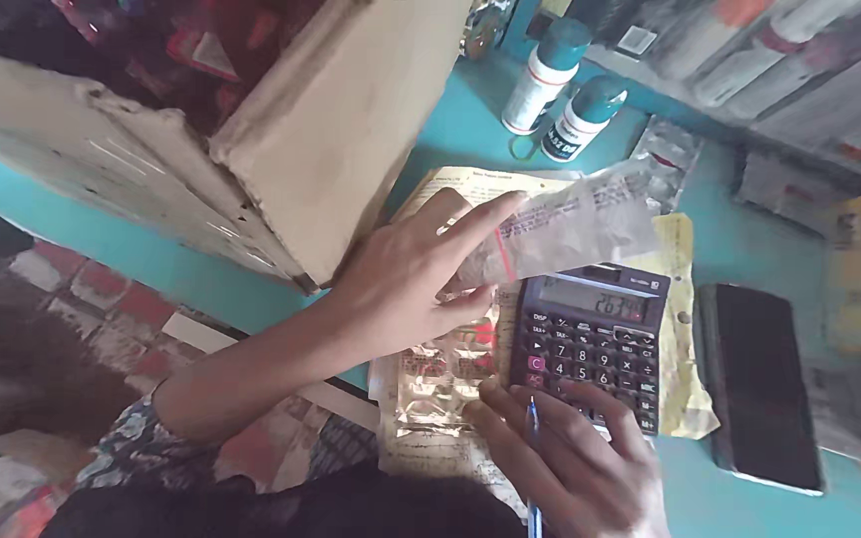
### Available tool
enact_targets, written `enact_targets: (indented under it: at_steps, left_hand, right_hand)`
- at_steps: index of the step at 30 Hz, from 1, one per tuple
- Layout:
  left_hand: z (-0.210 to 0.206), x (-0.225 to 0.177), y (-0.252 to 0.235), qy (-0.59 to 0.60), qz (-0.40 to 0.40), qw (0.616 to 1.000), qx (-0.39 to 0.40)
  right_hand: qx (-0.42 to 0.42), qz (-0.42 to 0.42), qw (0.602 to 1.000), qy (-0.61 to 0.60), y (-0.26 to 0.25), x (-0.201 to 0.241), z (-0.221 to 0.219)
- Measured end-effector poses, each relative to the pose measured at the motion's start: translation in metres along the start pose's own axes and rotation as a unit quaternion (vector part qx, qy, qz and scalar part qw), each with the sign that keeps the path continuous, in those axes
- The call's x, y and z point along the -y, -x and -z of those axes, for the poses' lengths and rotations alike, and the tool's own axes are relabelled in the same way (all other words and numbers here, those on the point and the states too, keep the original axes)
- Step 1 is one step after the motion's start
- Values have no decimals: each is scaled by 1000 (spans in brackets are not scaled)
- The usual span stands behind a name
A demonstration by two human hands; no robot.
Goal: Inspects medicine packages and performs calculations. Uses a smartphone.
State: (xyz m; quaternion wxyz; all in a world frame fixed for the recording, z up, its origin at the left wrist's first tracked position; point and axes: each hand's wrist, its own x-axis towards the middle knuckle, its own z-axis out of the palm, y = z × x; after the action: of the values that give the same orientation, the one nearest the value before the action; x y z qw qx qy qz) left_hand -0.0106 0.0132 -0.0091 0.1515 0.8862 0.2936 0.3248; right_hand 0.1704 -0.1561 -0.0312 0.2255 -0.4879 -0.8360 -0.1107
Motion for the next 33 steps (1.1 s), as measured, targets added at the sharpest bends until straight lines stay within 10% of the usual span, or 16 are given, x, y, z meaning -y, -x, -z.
enact_targets:
  at_steps: [27,33]
  left_hand:
    - [3,2,-1,41,-41,998,9]
    - [-1,3,-1,19,-79,997,17]
  right_hand:
    - [-141,-297,944,30,45,-16,43]
    - [-52,-319,946,2,57,-8,55]
